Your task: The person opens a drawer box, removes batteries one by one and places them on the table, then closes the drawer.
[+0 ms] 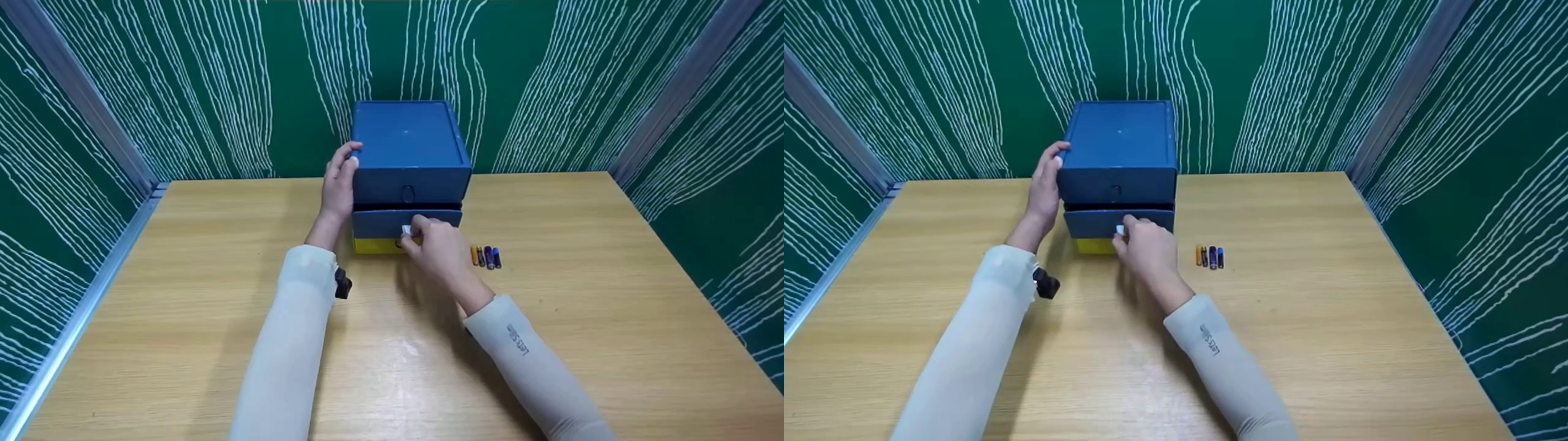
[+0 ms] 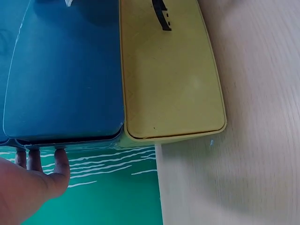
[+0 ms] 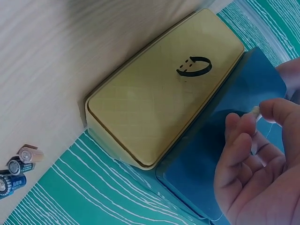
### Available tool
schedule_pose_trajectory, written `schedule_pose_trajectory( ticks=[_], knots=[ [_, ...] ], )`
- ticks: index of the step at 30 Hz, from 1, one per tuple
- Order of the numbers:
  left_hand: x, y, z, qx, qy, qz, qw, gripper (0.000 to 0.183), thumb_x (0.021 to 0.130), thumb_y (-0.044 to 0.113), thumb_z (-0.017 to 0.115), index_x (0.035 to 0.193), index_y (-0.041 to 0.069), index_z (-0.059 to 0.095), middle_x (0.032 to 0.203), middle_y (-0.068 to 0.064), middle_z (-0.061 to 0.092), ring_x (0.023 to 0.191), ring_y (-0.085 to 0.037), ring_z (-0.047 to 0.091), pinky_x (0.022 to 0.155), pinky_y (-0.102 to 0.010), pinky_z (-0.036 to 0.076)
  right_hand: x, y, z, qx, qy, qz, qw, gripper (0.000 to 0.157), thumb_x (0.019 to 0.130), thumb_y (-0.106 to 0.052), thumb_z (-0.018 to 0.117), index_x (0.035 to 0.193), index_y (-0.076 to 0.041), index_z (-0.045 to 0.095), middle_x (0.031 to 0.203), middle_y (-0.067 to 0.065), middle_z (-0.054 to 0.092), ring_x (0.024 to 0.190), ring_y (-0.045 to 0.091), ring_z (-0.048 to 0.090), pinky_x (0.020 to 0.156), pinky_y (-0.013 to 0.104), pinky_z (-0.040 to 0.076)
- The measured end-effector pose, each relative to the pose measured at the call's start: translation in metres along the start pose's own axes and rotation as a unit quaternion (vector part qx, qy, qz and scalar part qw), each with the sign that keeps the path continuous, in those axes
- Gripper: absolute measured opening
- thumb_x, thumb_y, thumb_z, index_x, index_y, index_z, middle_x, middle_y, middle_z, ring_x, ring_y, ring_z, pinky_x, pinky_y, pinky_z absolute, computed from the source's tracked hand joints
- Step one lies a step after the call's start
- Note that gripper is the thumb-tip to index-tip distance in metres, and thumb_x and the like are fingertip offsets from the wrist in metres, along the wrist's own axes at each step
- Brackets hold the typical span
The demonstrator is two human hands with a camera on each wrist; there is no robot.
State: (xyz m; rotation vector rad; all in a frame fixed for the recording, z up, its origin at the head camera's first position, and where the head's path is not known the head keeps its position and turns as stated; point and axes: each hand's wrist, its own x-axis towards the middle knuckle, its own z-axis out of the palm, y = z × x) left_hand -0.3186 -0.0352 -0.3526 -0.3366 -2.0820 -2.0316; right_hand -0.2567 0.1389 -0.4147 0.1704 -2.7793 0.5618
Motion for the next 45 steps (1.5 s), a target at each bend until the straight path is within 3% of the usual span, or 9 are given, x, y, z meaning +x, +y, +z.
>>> schedule_pose_trajectory(
  ticks=[10,18,36,41,45],
  knots=[
    [0.000,0.000,0.000,0.001,0.001,0.001,1.0000,0.034,0.092,0.021,0.032,0.122,0.016,0.047,0.133,0.000,0.036,0.116,-0.015,0.030,0.098,-0.036,0.026,0.009,0.001,0.000,0.004,0.003,0.005,1.000,0.016,0.080,-0.037,0.051,0.077,-0.022,0.054,0.064,-0.005,0.052,0.056,0.013,0.049,0.045,0.026,0.037],
    [-0.002,0.003,0.002,0.007,-0.001,-0.013,0.9999,0.035,0.092,0.024,0.032,0.123,0.020,0.045,0.134,0.000,0.033,0.117,-0.016,0.030,0.099,-0.039,0.026,0.014,0.002,-0.001,0.026,-0.011,0.020,0.999,0.018,0.081,-0.038,0.053,0.085,-0.021,0.058,0.071,-0.005,0.056,0.061,0.013,0.052,0.049,0.024,0.042],
    [0.000,0.003,0.002,0.007,-0.003,-0.007,0.9999,0.034,0.092,0.024,0.032,0.123,0.019,0.046,0.133,0.000,0.035,0.116,-0.014,0.030,0.099,-0.037,0.026,0.014,0.005,0.004,0.022,0.012,0.017,1.000,0.021,0.080,-0.042,0.051,0.083,-0.021,0.056,0.074,-0.005,0.055,0.063,0.014,0.050,0.054,0.026,0.041],
    [0.001,0.000,0.001,-0.002,-0.004,-0.010,0.9999,0.034,0.091,0.024,0.033,0.123,0.019,0.046,0.133,0.000,0.035,0.117,-0.015,0.030,0.100,-0.036,0.025,0.009,0.007,0.006,0.031,-0.005,0.020,0.999,0.022,0.081,-0.041,0.051,0.084,-0.020,0.058,0.070,-0.005,0.055,0.060,0.014,0.050,0.051,0.027,0.039],
    [0.008,-0.012,-0.001,-0.001,-0.003,-0.023,0.9997,0.032,0.091,0.030,0.033,0.120,0.028,0.047,0.133,0.004,0.033,0.118,-0.014,0.030,0.100,-0.038,0.025,0.005,0.007,0.008,0.047,-0.049,0.024,0.997,0.019,0.081,-0.038,0.052,0.085,-0.022,0.061,0.071,-0.007,0.057,0.060,0.013,0.051,0.050,0.026,0.040]
  ],
)
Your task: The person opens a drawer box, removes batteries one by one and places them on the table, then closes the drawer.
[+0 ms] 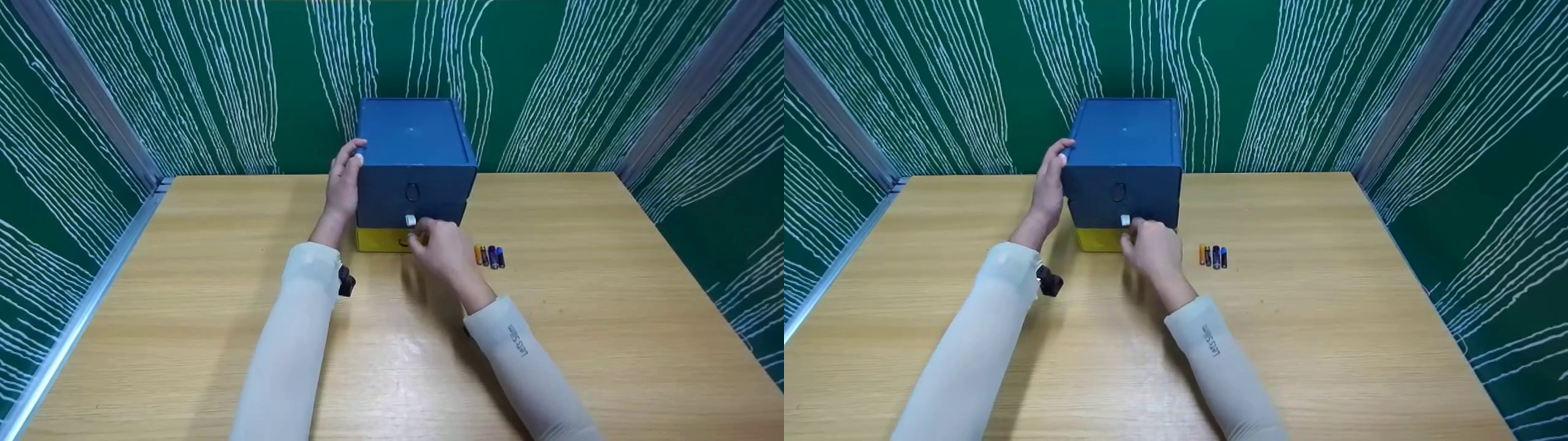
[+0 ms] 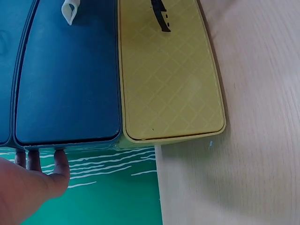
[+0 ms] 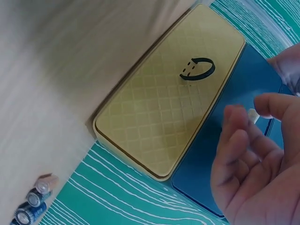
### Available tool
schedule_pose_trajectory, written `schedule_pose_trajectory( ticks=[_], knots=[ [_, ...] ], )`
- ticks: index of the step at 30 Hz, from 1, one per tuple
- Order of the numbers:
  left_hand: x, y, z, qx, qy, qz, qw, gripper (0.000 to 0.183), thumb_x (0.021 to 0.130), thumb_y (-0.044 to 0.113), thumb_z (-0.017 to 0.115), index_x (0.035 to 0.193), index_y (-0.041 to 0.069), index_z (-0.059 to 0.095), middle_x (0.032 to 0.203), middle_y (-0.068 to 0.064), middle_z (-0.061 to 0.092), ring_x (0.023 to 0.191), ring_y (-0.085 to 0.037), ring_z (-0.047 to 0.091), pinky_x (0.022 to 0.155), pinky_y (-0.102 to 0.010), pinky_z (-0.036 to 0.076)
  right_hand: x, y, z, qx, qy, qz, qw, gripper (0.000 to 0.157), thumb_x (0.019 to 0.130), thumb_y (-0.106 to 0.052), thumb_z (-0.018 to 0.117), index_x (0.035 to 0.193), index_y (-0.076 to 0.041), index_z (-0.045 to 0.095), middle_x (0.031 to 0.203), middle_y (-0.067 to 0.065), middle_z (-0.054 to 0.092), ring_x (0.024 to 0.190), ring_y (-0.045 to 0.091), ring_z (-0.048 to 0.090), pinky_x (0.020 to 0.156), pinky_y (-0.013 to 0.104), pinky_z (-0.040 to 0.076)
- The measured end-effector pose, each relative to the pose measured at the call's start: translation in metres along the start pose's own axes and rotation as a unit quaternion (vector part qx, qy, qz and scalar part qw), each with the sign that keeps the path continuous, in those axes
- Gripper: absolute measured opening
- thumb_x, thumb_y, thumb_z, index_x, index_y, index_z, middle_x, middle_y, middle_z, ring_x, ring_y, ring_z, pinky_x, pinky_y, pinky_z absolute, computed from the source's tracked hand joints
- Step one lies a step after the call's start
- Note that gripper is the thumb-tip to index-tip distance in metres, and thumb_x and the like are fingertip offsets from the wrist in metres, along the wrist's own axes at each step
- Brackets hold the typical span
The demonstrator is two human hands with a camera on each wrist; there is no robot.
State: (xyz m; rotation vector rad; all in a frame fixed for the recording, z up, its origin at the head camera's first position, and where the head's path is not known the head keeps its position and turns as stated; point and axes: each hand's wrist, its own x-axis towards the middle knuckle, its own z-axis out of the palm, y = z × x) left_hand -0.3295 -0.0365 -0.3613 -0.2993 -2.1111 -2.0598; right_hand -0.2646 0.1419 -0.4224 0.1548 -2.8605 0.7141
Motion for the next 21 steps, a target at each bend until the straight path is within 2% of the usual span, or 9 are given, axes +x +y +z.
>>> schedule_pose_trajectory(
  ticks=[4,7,10,15,21],
  knots=[
    [0.006,-0.010,0.000,0.006,0.000,0.001,1.0000,0.030,0.091,0.035,0.034,0.118,0.036,0.046,0.134,0.006,0.032,0.117,-0.013,0.030,0.100,-0.041,0.025,-0.003,0.000,0.004,0.007,-0.044,-0.001,0.999,0.016,0.080,-0.035,0.054,0.088,-0.023,0.062,0.075,-0.008,0.058,0.063,0.013,0.052,0.053,0.026,0.041],
    [0.007,-0.012,0.001,0.005,0.000,0.011,0.9999,0.031,0.091,0.035,0.033,0.118,0.035,0.046,0.134,0.006,0.032,0.117,-0.013,0.030,0.100,-0.041,0.025,-0.004,0.001,0.009,0.002,-0.061,0.000,0.998,0.017,0.080,-0.035,0.055,0.089,-0.022,0.061,0.076,-0.007,0.058,0.063,0.014,0.052,0.054,0.026,0.041],
    [0.006,-0.011,0.001,0.001,0.000,0.020,0.9998,0.031,0.091,0.031,0.033,0.119,0.032,0.047,0.133,0.005,0.033,0.117,-0.013,0.030,0.100,-0.039,0.026,-0.003,0.001,0.013,-0.015,-0.061,-0.007,0.998,0.020,0.080,-0.035,0.056,0.092,-0.021,0.062,0.078,-0.006,0.059,0.063,0.014,0.052,0.054,0.027,0.041],
    [-0.001,-0.001,0.002,-0.003,0.000,0.019,0.9998,0.033,0.092,0.026,0.032,0.121,0.025,0.047,0.134,0.002,0.033,0.118,-0.014,0.030,0.100,-0.037,0.026,-0.002,0.004,0.017,-0.045,-0.059,-0.016,0.997,0.026,0.080,-0.037,0.055,0.097,-0.019,0.061,0.081,-0.005,0.061,0.063,0.014,0.052,0.056,0.030,0.041],
    [-0.011,0.012,0.003,0.004,0.001,0.009,0.9999,0.035,0.092,0.025,0.031,0.124,0.021,0.044,0.135,-0.002,0.031,0.118,-0.018,0.030,0.100,-0.042,0.025,-0.002,0.004,0.018,-0.032,-0.088,-0.007,0.996,0.029,0.080,-0.037,0.055,0.102,-0.018,0.058,0.078,-0.003,0.059,0.064,0.016,0.052,0.055,0.030,0.040]
  ],
)
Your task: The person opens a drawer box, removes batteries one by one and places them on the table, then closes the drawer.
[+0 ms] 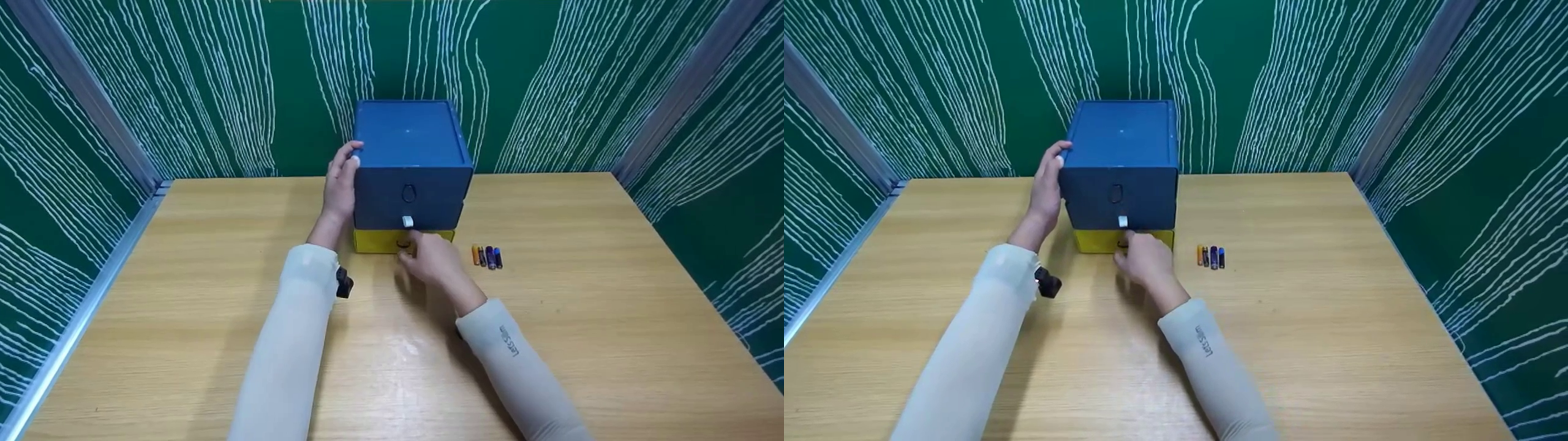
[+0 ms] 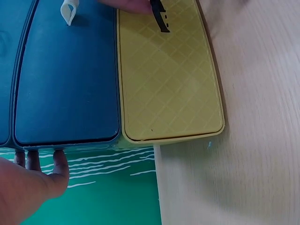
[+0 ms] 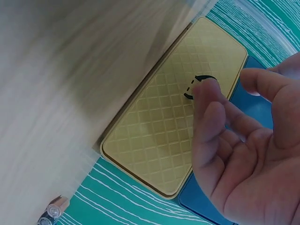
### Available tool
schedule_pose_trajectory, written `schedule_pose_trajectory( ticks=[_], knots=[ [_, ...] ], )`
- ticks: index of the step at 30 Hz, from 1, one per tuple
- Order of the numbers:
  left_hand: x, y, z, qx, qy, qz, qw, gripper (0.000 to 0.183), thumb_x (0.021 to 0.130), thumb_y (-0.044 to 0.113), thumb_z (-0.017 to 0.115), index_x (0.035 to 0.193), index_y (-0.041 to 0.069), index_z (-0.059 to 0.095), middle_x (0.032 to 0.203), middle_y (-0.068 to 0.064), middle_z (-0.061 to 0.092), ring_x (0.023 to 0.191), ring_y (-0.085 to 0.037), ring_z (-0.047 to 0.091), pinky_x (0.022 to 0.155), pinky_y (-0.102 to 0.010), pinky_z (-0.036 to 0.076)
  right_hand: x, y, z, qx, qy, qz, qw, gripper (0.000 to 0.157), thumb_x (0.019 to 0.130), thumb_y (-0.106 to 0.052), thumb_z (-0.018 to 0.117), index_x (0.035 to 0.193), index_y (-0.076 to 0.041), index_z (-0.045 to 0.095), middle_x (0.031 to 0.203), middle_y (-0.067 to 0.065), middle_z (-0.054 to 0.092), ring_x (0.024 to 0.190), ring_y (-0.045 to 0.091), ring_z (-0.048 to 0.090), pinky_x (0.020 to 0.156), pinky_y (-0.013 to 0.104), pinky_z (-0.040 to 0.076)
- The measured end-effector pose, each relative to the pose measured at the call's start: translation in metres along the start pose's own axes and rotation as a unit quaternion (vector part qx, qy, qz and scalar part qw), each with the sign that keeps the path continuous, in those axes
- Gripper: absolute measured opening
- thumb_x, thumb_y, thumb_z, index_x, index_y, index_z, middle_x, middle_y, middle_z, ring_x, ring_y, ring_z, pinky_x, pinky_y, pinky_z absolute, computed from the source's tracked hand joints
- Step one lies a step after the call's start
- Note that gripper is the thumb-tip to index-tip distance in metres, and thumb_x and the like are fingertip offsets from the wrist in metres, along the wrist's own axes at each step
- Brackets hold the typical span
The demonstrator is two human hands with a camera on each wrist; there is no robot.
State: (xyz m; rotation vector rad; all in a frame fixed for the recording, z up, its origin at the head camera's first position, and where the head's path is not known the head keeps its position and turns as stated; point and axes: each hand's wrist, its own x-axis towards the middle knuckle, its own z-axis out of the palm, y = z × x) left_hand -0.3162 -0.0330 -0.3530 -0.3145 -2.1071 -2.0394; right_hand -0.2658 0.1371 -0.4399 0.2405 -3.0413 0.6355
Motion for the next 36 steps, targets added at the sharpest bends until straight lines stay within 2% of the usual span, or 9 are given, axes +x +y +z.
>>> schedule_pose_trajectory(
  ticks=[5,16,27,34,36],
  knots=[
    [-0.002,-0.001,-0.001,0.002,-0.001,0.003,1.0000,0.036,0.092,0.024,0.030,0.125,0.019,0.043,0.135,-0.001,0.031,0.118,-0.017,0.029,0.101,-0.040,0.024,-0.001,0.000,0.000,0.000,-0.023,0.007,1.000,0.031,0.080,-0.037,0.055,0.104,-0.017,0.057,0.076,-0.002,0.057,0.064,0.017,0.051,0.055,0.029,0.039],
    [-0.001,-0.001,-0.005,0.004,0.004,0.003,1.0000,0.036,0.092,0.025,0.029,0.126,0.020,0.042,0.137,0.000,0.031,0.119,-0.018,0.028,0.101,-0.041,0.024,0.000,-0.002,-0.001,0.007,-0.030,-0.015,0.999,0.030,0.079,-0.037,0.055,0.100,-0.016,0.060,0.081,-0.003,0.060,0.067,0.014,0.053,0.060,0.029,0.042],
    [0.000,-0.001,-0.002,-0.001,-0.007,0.005,1.0000,0.036,0.092,0.025,0.029,0.125,0.020,0.042,0.138,0.001,0.030,0.121,-0.017,0.026,0.102,-0.040,0.023,-0.002,0.002,-0.003,0.001,-0.045,-0.013,0.999,0.032,0.079,-0.039,0.055,0.100,-0.014,0.057,0.071,-0.002,0.056,0.060,0.016,0.051,0.051,0.029,0.038],
    [0.014,-0.023,-0.003,-0.001,-0.004,0.001,1.0000,0.031,0.091,0.034,0.031,0.119,0.035,0.045,0.135,0.007,0.031,0.118,-0.014,0.028,0.099,-0.040,0.027,-0.003,0.002,-0.003,0.002,-0.054,-0.010,0.998,0.027,0.080,-0.037,0.055,0.097,-0.016,0.058,0.070,-0.001,0.056,0.059,0.016,0.051,0.050,0.029,0.038],
    [0.015,-0.024,-0.002,0.000,-0.003,0.000,1.0000,0.030,0.090,0.037,0.032,0.118,0.037,0.045,0.135,0.007,0.031,0.117,-0.014,0.028,0.098,-0.041,0.028,-0.003,0.002,-0.004,0.007,-0.057,-0.008,0.998,0.028,0.080,-0.037,0.055,0.098,-0.016,0.059,0.070,-0.001,0.055,0.059,0.016,0.051,0.050,0.029,0.038]
  ],
)
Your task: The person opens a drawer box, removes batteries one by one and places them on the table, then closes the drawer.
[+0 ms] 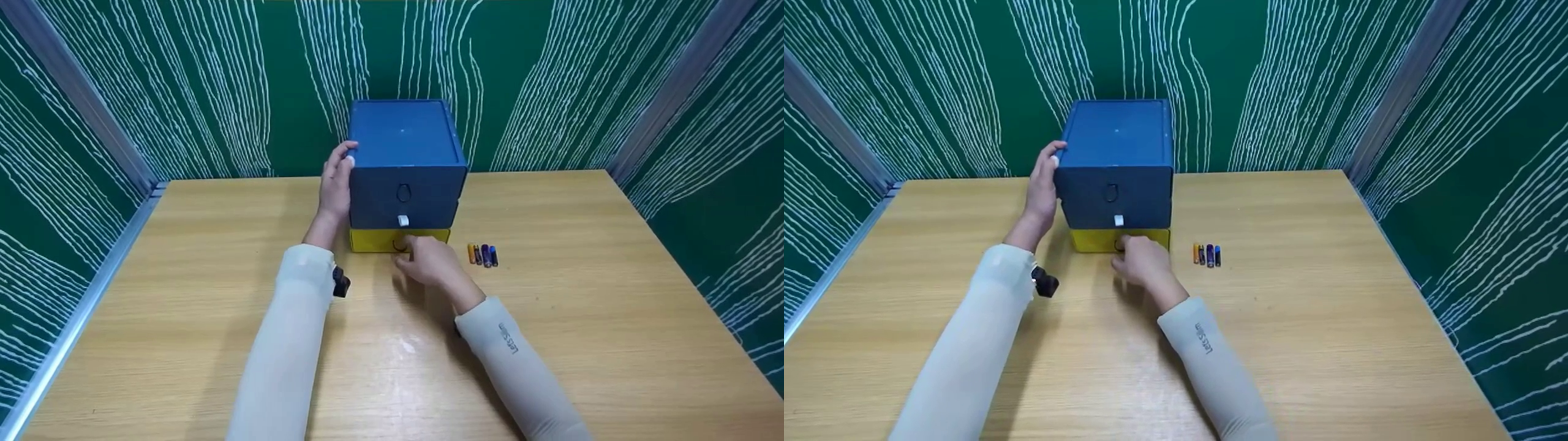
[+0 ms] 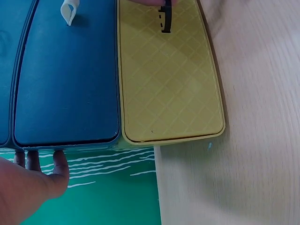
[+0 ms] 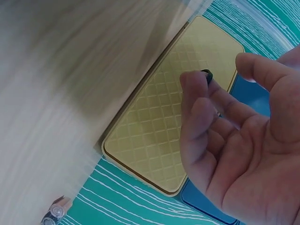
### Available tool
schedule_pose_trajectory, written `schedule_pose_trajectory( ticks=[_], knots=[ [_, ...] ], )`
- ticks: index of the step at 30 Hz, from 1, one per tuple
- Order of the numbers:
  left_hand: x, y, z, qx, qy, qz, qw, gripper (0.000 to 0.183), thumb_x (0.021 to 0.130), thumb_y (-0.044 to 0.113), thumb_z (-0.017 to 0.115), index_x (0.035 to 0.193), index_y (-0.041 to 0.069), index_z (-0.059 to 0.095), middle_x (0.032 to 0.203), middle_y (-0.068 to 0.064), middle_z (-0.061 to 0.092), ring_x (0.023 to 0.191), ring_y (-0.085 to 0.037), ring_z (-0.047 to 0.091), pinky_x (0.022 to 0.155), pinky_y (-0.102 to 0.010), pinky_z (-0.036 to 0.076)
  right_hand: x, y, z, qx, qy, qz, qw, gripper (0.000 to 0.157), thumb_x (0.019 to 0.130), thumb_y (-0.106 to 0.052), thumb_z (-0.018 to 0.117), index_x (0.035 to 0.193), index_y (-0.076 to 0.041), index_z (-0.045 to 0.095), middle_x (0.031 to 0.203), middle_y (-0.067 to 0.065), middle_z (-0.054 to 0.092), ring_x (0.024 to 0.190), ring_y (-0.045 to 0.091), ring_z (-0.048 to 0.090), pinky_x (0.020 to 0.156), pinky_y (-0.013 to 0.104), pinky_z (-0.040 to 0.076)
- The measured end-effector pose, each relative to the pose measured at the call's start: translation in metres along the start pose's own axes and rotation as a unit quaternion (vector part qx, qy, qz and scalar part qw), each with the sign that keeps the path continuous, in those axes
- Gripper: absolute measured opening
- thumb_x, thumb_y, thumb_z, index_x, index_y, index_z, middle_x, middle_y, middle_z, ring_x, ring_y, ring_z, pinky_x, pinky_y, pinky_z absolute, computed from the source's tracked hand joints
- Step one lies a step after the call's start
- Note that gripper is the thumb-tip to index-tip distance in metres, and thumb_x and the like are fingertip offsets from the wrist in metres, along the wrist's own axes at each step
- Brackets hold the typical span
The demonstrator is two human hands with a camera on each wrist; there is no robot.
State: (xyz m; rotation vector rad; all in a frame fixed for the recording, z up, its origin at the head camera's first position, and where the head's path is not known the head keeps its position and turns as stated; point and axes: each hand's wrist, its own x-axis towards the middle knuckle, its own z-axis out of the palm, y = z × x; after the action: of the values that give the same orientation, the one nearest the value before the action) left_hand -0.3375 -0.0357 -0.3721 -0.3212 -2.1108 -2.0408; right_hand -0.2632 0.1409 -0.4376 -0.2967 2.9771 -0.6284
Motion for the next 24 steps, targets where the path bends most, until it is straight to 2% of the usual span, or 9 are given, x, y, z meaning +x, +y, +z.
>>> schedule_pose_trajectory(
  ticks=[8,16,24],
  knots=[
    [-0.001,0.001,0.000,0.000,0.001,0.003,1.0000,0.031,0.091,0.034,0.031,0.118,0.036,0.045,0.134,0.006,0.031,0.117,-0.014,0.028,0.098,-0.040,0.028,-0.001,0.000,0.000,0.008,-0.006,0.008,1.000,0.033,0.080,-0.037,0.056,0.108,-0.020,0.058,0.075,-0.003,0.056,0.063,0.017,0.051,0.053,0.030,0.039],
    [-0.016,0.022,0.002,0.013,0.004,0.005,0.9999,0.036,0.091,0.027,0.030,0.125,0.021,0.042,0.137,-0.001,0.030,0.120,-0.019,0.026,0.100,-0.041,0.025,-0.003,-0.001,0.000,-0.017,-0.002,-0.003,1.000,0.033,0.081,-0.037,0.053,0.108,-0.018,0.059,0.086,-0.001,0.060,0.067,0.018,0.051,0.058,0.030,0.039],
    [-0.017,0.026,0.003,0.012,0.005,-0.006,0.9999,0.036,0.092,0.027,0.029,0.125,0.022,0.041,0.137,-0.001,0.028,0.120,-0.019,0.027,0.100,-0.042,0.026,-0.004,-0.001,-0.002,-0.021,-0.003,-0.006,1.000,0.033,0.082,-0.037,0.053,0.109,-0.019,0.059,0.085,-0.002,0.060,0.067,0.017,0.051,0.056,0.029,0.038]
  ],
)
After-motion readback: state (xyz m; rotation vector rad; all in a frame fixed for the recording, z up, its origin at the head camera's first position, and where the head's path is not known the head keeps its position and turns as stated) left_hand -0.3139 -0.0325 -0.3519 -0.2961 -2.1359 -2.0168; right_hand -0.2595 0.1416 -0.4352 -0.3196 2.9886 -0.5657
